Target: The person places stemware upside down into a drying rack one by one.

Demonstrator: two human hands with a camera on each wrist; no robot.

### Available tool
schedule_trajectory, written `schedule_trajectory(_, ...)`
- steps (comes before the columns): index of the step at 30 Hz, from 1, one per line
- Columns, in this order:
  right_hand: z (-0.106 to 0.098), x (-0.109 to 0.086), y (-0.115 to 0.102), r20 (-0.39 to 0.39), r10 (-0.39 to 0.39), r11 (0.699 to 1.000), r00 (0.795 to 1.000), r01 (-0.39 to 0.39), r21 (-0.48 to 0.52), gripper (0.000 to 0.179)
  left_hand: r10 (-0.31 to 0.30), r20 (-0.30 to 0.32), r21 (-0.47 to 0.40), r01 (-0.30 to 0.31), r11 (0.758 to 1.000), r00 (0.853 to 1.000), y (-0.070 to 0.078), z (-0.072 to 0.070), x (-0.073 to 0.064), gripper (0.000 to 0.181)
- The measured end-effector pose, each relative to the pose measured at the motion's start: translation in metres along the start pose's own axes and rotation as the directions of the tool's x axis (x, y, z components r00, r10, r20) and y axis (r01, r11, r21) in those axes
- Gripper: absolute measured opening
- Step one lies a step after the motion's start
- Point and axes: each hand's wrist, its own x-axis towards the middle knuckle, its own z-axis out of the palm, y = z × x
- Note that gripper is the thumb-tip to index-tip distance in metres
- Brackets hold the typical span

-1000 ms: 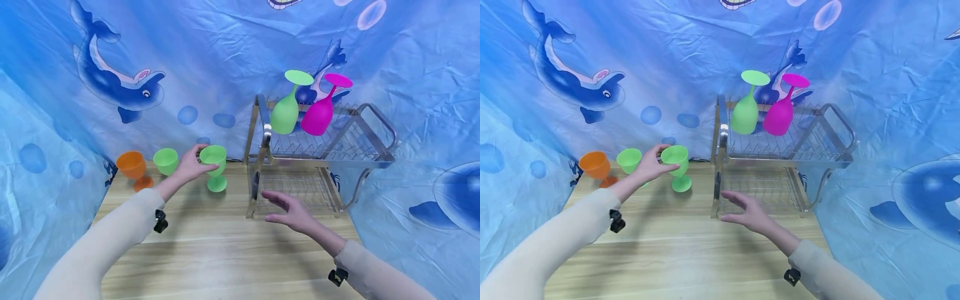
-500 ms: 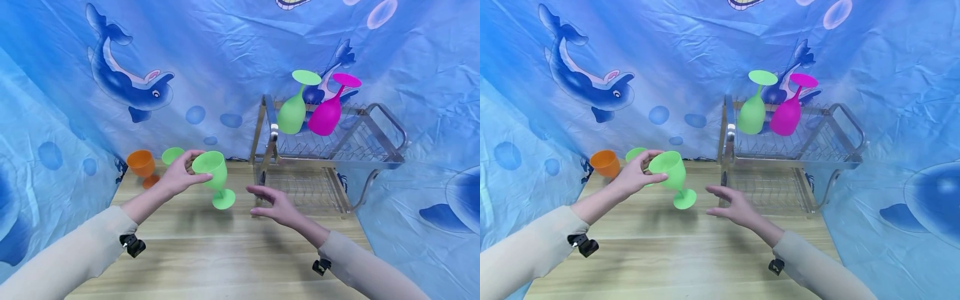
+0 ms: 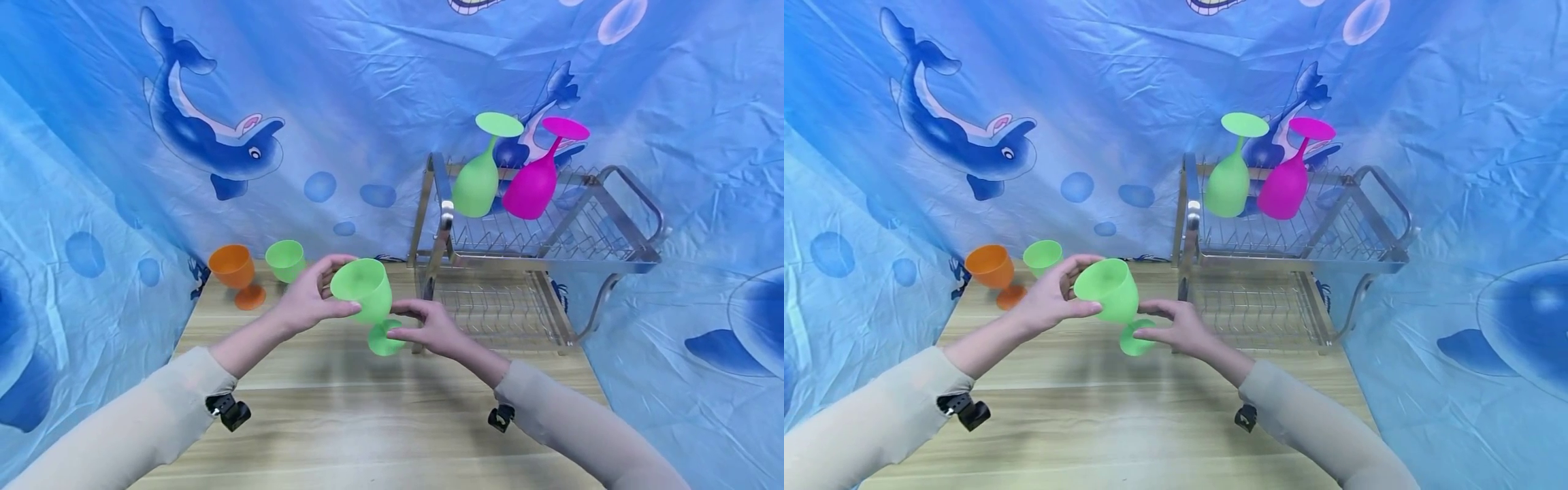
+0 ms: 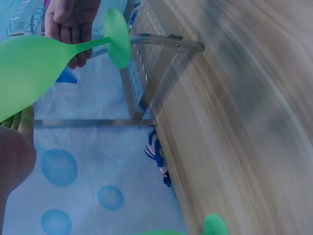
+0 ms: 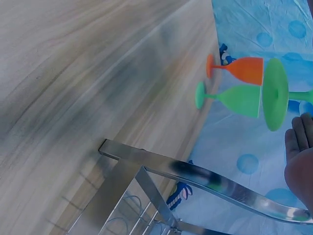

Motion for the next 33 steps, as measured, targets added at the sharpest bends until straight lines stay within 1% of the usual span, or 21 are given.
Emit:
schedule_trajectory(4,0.002,0.0,0.002,-0.005,0.003,1.0,1.0,-0.003,-0.006,0.037,0.024,0.021,0.028,-0.024,0.999,1.0,0.001,0.006,-0.001,0.078)
schedule_trajectory(8,0.005,0.0,0.005,-0.006,0.01,1.0,1.0,-0.01,0.006,0.031,0.035,0.017,0.05,-0.036,0.998,0.999,0.002,0.011,-0.001,0.079)
schedule_trajectory(12,0.006,0.0,0.005,-0.024,0.024,1.0,0.999,-0.024,0.013,0.027,0.039,0.009,0.058,-0.039,0.998,0.999,0.003,0.014,0.0,0.081)
schedule_trajectory(18,0.008,0.001,0.003,-0.046,0.009,1.0,0.999,-0.008,0.019,0.023,0.039,0.006,0.027,-0.039,0.999,0.999,0.001,0.013,-0.002,0.082)
schedule_trajectory(25,0.009,0.001,0.003,-0.048,0.024,1.0,0.999,-0.023,0.016,0.023,0.031,0.024,-0.01,-0.031,0.999,0.999,-0.001,0.01,-0.006,0.083)
schedule_trajectory(33,0.01,-0.001,0.001,-0.051,0.015,0.999,0.999,-0.013,0.033,0.023,0.049,0.019,-0.024,-0.048,0.999,0.999,0.0,0.011,-0.008,0.082)
